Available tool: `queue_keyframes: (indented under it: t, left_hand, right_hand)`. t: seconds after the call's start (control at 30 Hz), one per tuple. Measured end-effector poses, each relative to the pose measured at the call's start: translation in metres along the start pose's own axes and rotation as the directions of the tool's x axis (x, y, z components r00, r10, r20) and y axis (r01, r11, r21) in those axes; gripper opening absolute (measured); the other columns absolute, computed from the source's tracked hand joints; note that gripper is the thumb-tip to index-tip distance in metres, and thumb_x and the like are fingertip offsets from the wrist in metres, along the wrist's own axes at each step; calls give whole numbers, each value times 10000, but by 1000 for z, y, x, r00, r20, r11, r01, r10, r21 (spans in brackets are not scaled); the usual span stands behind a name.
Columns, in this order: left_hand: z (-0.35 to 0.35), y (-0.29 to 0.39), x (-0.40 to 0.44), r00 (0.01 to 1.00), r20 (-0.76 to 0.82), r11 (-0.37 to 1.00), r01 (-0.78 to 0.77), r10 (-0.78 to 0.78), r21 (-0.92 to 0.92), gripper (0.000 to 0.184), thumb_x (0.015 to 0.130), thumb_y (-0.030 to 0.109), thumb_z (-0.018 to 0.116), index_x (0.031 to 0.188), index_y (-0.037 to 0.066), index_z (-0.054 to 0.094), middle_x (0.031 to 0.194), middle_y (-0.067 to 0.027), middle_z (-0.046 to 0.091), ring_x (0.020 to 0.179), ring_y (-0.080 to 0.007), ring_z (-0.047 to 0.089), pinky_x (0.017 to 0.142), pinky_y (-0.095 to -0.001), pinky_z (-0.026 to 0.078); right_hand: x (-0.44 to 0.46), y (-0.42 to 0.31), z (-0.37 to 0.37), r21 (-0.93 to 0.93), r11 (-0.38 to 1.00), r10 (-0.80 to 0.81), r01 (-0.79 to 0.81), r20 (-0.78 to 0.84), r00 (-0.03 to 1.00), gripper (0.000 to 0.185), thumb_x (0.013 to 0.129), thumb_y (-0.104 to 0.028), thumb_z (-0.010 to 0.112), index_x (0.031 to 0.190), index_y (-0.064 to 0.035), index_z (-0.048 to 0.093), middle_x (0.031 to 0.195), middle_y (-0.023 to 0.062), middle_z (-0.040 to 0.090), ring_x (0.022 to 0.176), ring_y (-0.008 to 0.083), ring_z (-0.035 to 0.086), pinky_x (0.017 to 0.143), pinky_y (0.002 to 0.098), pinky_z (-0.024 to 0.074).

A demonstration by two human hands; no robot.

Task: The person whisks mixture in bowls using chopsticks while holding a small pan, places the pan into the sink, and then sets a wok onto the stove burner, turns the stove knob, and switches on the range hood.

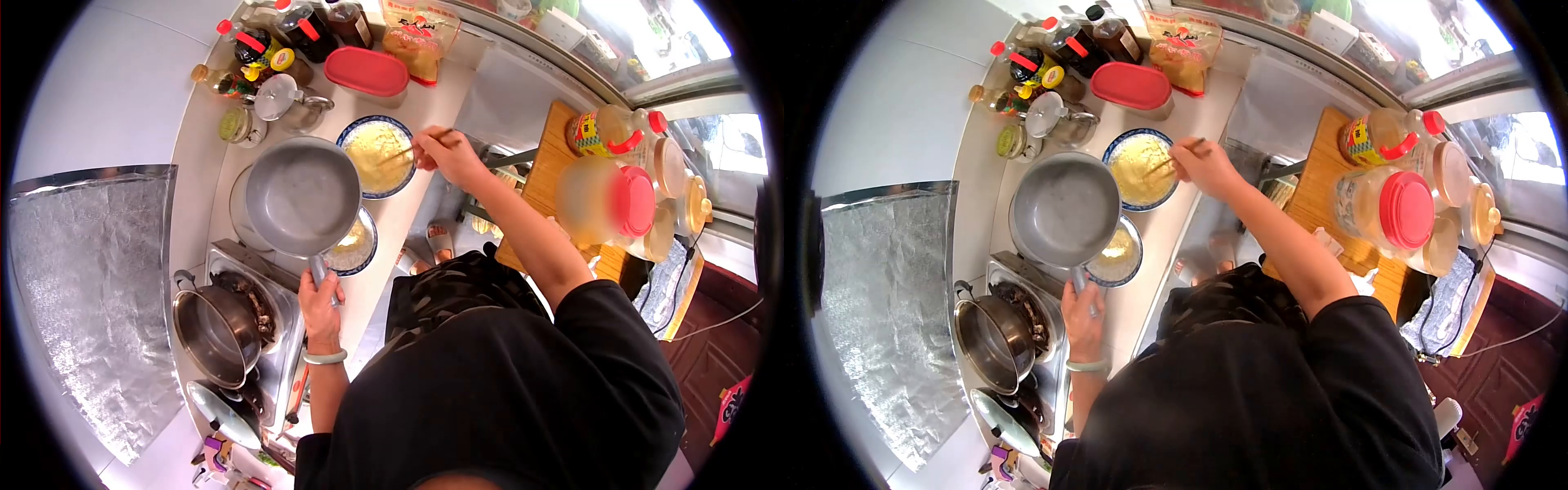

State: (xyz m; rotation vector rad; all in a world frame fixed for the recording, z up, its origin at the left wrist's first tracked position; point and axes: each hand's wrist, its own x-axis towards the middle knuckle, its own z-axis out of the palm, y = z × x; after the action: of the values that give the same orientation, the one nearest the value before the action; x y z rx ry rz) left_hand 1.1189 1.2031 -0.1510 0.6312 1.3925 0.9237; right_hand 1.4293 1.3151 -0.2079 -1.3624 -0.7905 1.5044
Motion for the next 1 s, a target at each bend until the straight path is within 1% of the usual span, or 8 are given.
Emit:
queue_keyframes:
  t: [0.1,0.23,0.4,0.53,0.63,0.77,0.9,1.0]
  left_hand:
    - [0,0,0,1000,-11,1000,-2,3,11,250,834,57,581,1049,-24,482,755,-48,516,540,-110,477,486,-229,389]
    - [2,2,2,999,-31,997,23,-21,70,239,835,45,571,1048,-23,485,764,-44,522,547,-105,481,490,-230,395]
    - [5,1,6,1000,-28,995,13,-10,103,251,834,40,564,1059,-35,481,766,-41,530,554,-98,488,495,-228,401]
    - [8,2,9,1000,-15,988,13,-10,155,264,833,44,570,1064,-47,479,777,-47,539,556,-95,497,493,-227,407]
    - [14,4,11,1000,-14,983,-2,4,181,268,834,49,574,1065,-52,480,777,-48,540,551,-95,499,488,-228,408]
    - [15,2,13,1000,-21,987,-2,6,161,281,835,55,577,1075,-54,479,770,-49,540,544,-98,497,484,-229,404]
    - [14,-3,15,1000,14,993,13,-15,117,281,835,59,575,1075,-49,477,774,-53,539,549,-105,495,484,-234,401]
    - [17,-2,15,1000,6,996,14,-14,93,268,835,57,573,1067,-38,478,776,-53,536,550,-108,491,485,-237,400]
  right_hand:
    - [-15,-2,-23,-15,1000,24,-27,-149,989,219,929,-210,527,918,-14,626,768,35,625,638,111,609,573,230,488]
    - [6,1,-18,39,991,-113,126,-247,962,225,935,-223,522,949,-21,620,794,43,629,646,122,622,578,237,502]
    - [-7,6,-11,122,988,110,-95,-123,986,197,907,-214,563,908,-28,626,795,35,630,675,115,614,625,247,507]
    - [-8,2,-33,54,993,-81,100,-289,954,226,932,-224,532,956,-18,623,820,55,645,671,135,626,619,247,512]
    - [14,30,-12,143,980,-110,140,-196,974,231,931,-227,533,965,-16,620,831,56,646,689,142,630,643,257,520]
    - [-13,23,-20,132,991,53,-34,-144,988,237,936,-234,525,969,-13,605,839,79,644,693,153,633,644,271,527]
    - [1,19,-32,136,984,-61,113,-340,938,257,942,-253,516,967,-11,601,825,81,637,720,166,636,647,290,529]
    - [13,40,-6,169,982,-47,82,-204,978,262,948,-260,503,969,-16,596,827,77,638,707,162,634,640,284,528]
